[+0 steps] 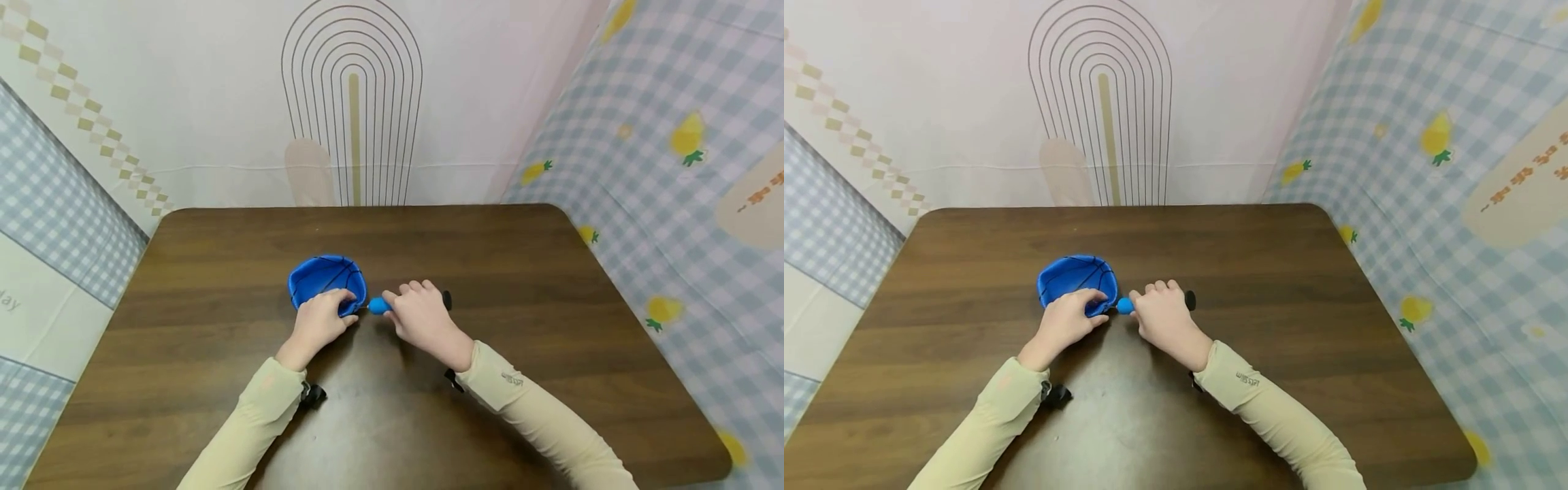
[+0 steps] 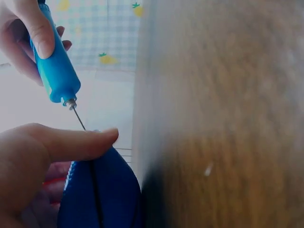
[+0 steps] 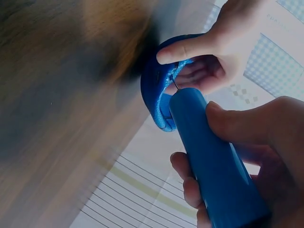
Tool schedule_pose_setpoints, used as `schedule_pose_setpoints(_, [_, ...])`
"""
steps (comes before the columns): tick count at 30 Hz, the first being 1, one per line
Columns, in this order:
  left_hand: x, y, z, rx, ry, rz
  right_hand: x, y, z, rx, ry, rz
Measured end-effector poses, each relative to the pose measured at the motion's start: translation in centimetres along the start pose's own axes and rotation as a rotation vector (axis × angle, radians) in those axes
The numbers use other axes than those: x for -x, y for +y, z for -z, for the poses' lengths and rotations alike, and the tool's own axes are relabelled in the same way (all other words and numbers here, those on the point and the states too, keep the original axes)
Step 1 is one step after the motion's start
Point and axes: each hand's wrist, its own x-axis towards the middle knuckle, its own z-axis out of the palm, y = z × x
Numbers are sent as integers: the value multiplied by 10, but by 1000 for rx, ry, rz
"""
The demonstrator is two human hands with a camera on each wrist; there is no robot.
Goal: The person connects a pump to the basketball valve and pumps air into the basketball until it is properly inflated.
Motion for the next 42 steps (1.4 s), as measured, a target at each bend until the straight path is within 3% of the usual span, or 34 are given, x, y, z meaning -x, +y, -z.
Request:
schedule_pose_setpoints(14, [-5,0,2,10,4,2,-4,5,6,70,39,35])
schedule_pose_setpoints(26, [-5,3,0,3,7,-26,-7,1,8,101,7,28])
schedule_pose_setpoints(33, [-4,3,-3,-61,72,-75,-21,-9,15,188,-61,70])
schedule_pose_setpoints(42, [-2,-2,-10,-112,216,-127,-35,-18,15,164,-99,72])
